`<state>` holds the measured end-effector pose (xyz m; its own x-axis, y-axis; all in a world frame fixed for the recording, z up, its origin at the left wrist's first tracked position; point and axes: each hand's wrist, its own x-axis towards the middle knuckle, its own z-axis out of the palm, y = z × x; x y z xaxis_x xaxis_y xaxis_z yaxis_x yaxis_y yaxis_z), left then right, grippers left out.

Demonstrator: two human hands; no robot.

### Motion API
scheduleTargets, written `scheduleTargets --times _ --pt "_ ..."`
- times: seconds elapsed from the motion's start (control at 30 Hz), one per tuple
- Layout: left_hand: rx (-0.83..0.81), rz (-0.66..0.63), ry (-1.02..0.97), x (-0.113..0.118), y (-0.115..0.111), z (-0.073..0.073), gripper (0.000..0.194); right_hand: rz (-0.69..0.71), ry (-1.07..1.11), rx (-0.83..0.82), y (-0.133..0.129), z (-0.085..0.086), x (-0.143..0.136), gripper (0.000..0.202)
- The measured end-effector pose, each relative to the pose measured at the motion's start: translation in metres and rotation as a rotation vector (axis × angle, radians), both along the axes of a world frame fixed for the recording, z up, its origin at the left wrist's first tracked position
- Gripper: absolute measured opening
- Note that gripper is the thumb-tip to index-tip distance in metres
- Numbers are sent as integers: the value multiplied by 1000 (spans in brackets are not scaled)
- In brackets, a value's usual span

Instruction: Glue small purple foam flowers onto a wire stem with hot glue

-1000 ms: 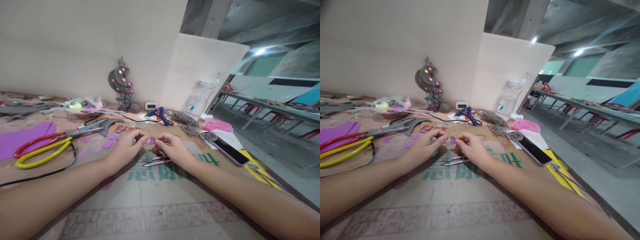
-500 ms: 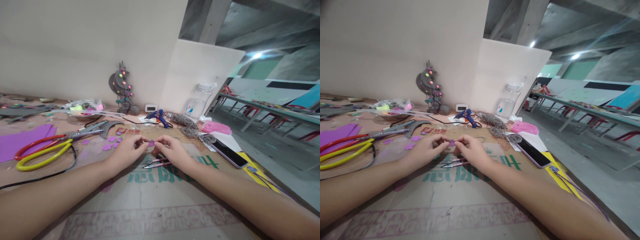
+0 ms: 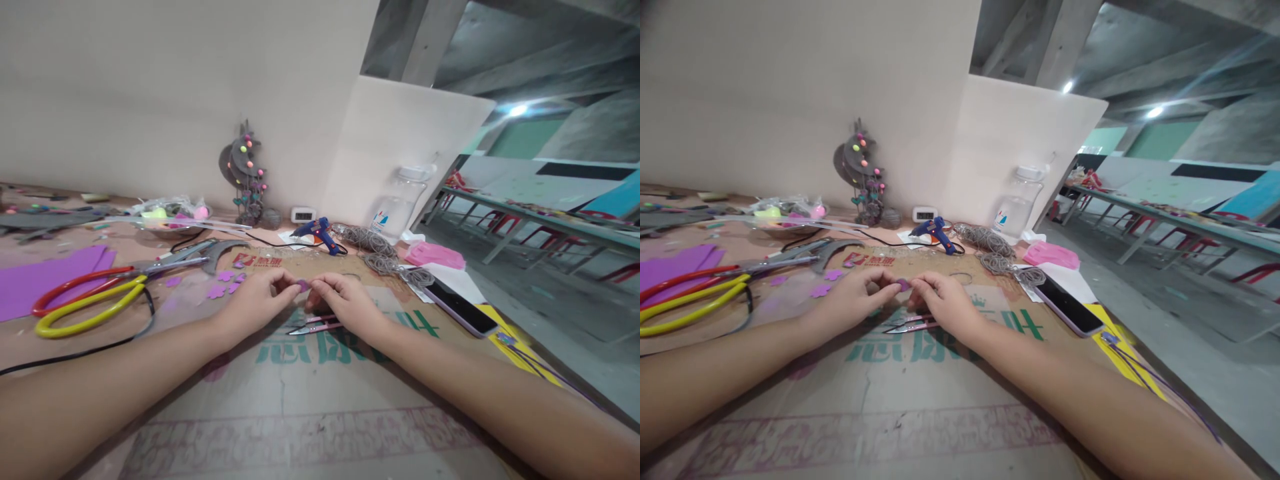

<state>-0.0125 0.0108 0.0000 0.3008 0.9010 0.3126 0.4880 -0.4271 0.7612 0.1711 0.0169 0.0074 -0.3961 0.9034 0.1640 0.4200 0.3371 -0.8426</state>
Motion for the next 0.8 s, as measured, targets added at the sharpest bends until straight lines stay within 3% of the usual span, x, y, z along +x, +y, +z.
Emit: scheduleTargets --times 0.47,0.8 --pt "-12 -84 18 -3 0 1 20 -22 49 -82 -2 -2 -2 16" --pt "43 -22 38 -1 0 4 24 -89 20 -37 -3 2 -3 16"
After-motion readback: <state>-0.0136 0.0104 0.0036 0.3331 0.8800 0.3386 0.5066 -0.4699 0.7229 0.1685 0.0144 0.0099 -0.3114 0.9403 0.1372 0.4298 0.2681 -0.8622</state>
